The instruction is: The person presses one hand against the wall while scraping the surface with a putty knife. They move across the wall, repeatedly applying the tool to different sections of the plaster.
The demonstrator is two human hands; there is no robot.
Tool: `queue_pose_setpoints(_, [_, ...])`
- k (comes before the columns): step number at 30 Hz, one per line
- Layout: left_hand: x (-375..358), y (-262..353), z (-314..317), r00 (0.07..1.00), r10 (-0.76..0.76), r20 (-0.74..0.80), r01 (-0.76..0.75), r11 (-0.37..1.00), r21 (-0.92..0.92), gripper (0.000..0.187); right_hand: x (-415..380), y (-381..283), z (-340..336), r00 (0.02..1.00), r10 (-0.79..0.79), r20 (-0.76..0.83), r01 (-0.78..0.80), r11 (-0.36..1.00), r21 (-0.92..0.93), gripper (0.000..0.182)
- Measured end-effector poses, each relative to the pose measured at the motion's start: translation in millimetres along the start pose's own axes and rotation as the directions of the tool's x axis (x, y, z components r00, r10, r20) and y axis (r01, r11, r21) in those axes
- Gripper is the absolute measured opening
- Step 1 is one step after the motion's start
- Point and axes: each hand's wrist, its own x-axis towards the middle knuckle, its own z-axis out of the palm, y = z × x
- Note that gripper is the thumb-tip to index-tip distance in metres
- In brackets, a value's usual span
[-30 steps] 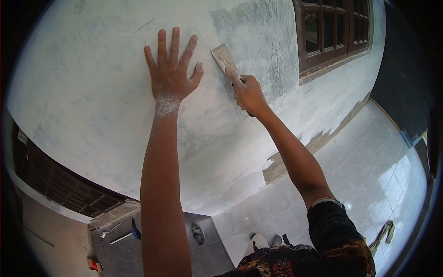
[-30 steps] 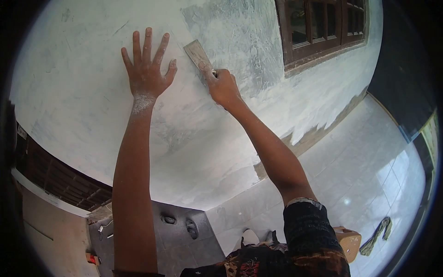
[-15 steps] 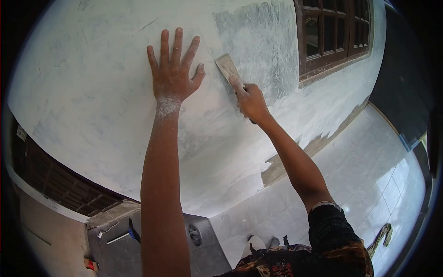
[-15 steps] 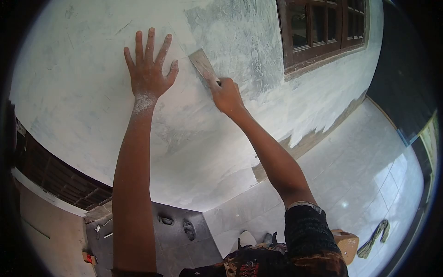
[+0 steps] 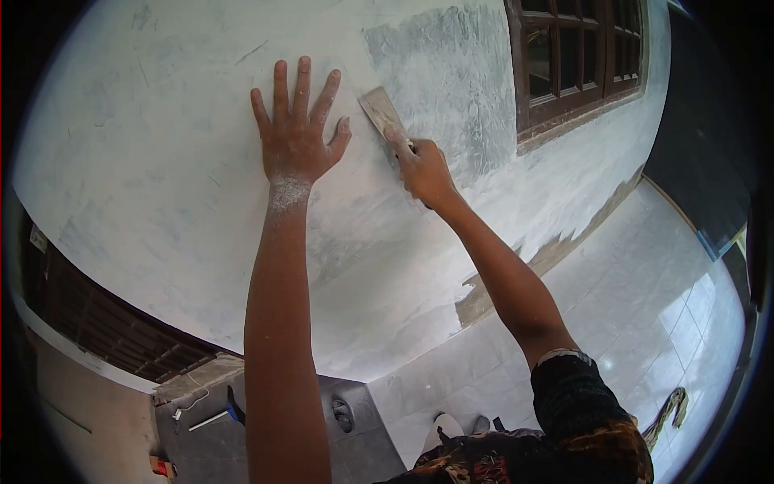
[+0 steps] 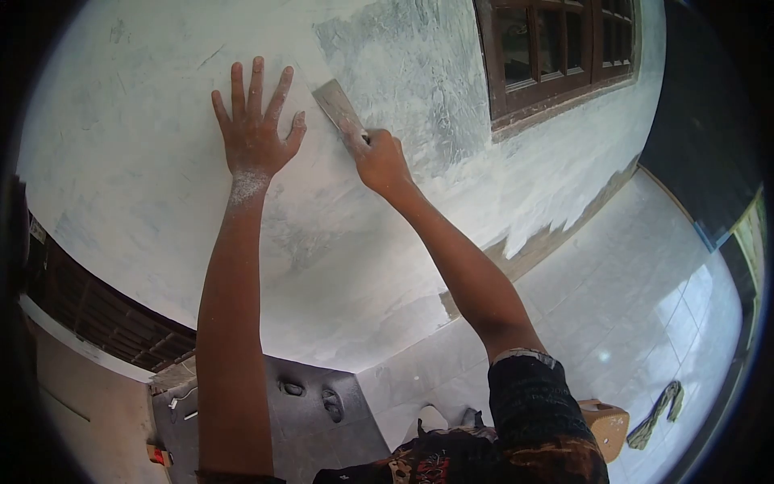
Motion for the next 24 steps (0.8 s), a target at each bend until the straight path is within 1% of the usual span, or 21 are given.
queue_pose_setpoints(1, [-0.4,-0.4,-0.6,1.0,-0.001,-0.005,0.001,1.0,-0.005,0.07,-2.3,3.7,-0.9,1.0,-0.005,0.004,0.005,1.0,-0.002,0.074])
queue_pose_setpoints(3, [-1.3,-0.4,-1.4,1.0,-0.009,0.014,0.009,1.0,0.013,0.07,-13.0,13.4,-5.4,0.994,0.096,0.058,-0.098,0.994,0.049,0.074])
queue_pose_setpoints(4, [0.1,0.3,-1.2,1.0,-0.013,0.027,0.013,1.0,0.026,0.069,-8.7,12.7,-4.8,0.994,0.094,0.058,-0.097,0.994,0.048,0.074])
queue_pose_setpoints(6, [-1.2,-0.2,-0.6,1.0,-0.01,0.027,0.009,1.0,0.018,0.07,-2.1,9.2,-4.2,1.0,-0.01,0.002,0.01,1.0,0.023,0.073])
queue_pose_setpoints(7, [0.0,-0.2,-0.1,1.0,-0.009,0.02,0.009,1.0,0.016,0.07,-1.6,5.6,-5.9,1.0,-0.008,0.001,0.008,1.0,0.019,0.073])
queue_pose_setpoints(9, [0.7,-1.3,0.2,1.0,-0.005,0.004,0.005,1.0,0.002,0.071,0.8,-5.0,-5.6,0.994,0.085,0.062,-0.09,0.993,0.075,0.072])
queue_pose_setpoints(10, [-0.3,-1.6,0.2,1.0,0.006,-0.01,-0.006,1.0,-0.014,0.072,-3.4,-2.4,-6.2,0.994,0.082,0.068,-0.087,0.994,0.072,0.072])
queue_pose_setpoints(12, [-1.7,-2.2,0.4,1.0,0.006,-0.01,-0.006,1.0,-0.012,0.072,-15.5,5.9,-10.2,0.978,0.171,0.118,-0.184,0.977,0.109,0.073])
queue_pose_setpoints(13, [-1.0,-2.4,1.0,1.0,0.009,-0.013,-0.01,1.0,-0.013,0.073,-12.9,4.8,-9.7,0.978,0.167,0.121,-0.18,0.978,0.108,0.073])
queue_pose_setpoints(15, [-0.5,-3.0,1.9,1.0,0.011,-0.016,-0.011,1.0,-0.017,0.073,-7.9,2.1,-8.8,0.994,0.043,0.105,-0.065,0.972,0.226,0.063])
queue_pose_setpoints(16, [-1.0,-3.0,2.2,1.0,0.016,-0.018,-0.016,1.0,-0.022,0.073,-2.6,2.8,-6.6,0.993,0.044,0.111,-0.068,0.972,0.224,0.063])
queue_pose_setpoints(18, [-2.0,-2.9,2.1,1.0,0.014,-0.014,-0.014,1.0,-0.023,0.074,13.4,3.9,-0.1,0.999,-0.028,0.045,0.019,0.98,0.2,0.062])
queue_pose_setpoints(19, [-1.4,-3.5,1.3,1.0,0.015,-0.016,-0.016,0.999,-0.03,0.074,13.6,7.3,-0.3,0.998,-0.041,0.051,0.03,0.979,0.199,0.062])
queue_pose_setpoints(20, [-0.4,-3.7,0.0,1.0,0.006,-0.022,-0.006,1.0,-0.021,0.074,7.9,13.4,-3.0,0.997,-0.008,0.074,-0.007,0.98,0.199,0.061])
queue_pose_setpoints(21, [-0.4,-2.9,-2.2,1.0,0.002,0.002,-0.002,1.0,-0.023,0.074,1.4,17.5,-6.9,0.995,0.026,0.098,-0.045,0.98,0.195,0.061])
queue_pose_setpoints(22, [-0.7,-1.8,-4.2,1.0,-0.002,0.027,0.003,1.0,-0.026,0.074,-5.0,19.2,-10.7,0.994,0.016,0.104,-0.035,0.981,0.189,0.061])
queue_pose_setpoints(24, [-1.2,-1.2,-4.8,1.0,-0.015,0.024,0.016,0.999,-0.038,0.074,-10.8,19.0,-17.5,0.984,0.088,0.155,-0.121,0.969,0.218,0.061])
